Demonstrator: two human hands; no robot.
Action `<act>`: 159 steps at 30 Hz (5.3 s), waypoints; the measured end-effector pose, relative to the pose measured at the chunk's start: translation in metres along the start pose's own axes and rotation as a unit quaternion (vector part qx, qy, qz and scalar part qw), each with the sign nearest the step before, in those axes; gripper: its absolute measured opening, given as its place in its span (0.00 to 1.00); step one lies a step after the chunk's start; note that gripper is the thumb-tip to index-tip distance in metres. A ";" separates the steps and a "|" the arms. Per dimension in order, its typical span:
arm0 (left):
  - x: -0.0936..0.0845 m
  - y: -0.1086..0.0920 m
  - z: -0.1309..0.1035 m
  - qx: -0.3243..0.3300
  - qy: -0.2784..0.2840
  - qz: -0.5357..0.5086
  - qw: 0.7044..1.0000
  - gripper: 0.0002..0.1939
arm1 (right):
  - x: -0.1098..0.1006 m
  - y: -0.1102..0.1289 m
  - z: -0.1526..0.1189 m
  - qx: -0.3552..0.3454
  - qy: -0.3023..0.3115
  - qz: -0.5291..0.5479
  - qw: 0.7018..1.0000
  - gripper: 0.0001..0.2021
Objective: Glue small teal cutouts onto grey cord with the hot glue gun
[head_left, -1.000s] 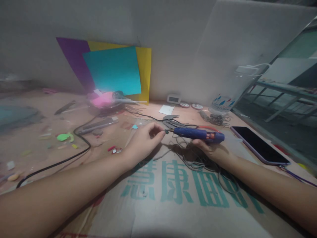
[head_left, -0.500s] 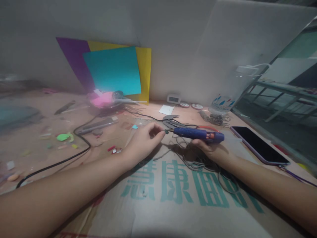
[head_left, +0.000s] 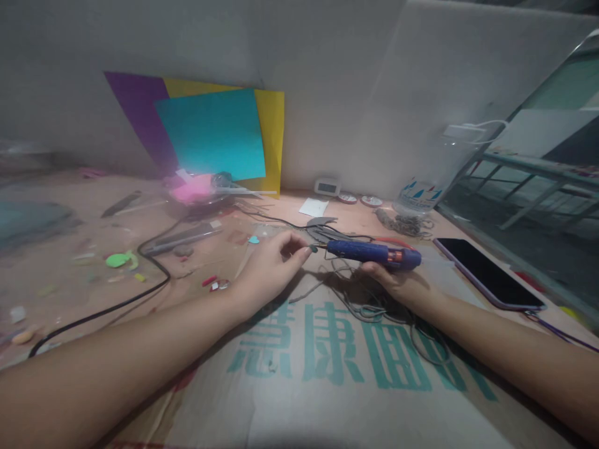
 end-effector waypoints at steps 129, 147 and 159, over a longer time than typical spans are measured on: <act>-0.003 -0.008 -0.007 0.048 -0.028 0.033 0.998 0.07 | 0.031 0.051 0.006 -0.025 0.121 0.186 0.975 0.09; 0.000 -0.003 -0.002 -0.040 0.013 0.005 0.999 0.11 | 0.029 0.051 0.008 -0.046 0.093 0.140 0.985 0.08; 0.003 -0.005 -0.003 0.017 0.040 0.046 0.998 0.16 | 0.028 0.052 0.007 -0.082 0.063 0.093 0.990 0.07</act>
Point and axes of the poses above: each hand's wrist, its own z-axis towards the middle knuckle, its own x-axis out of the palm, y = z × x, the point moved 5 cm from there along z, towards the middle knuckle, and after that the axes turned 5 degrees about -z, right-handed, at the moved point
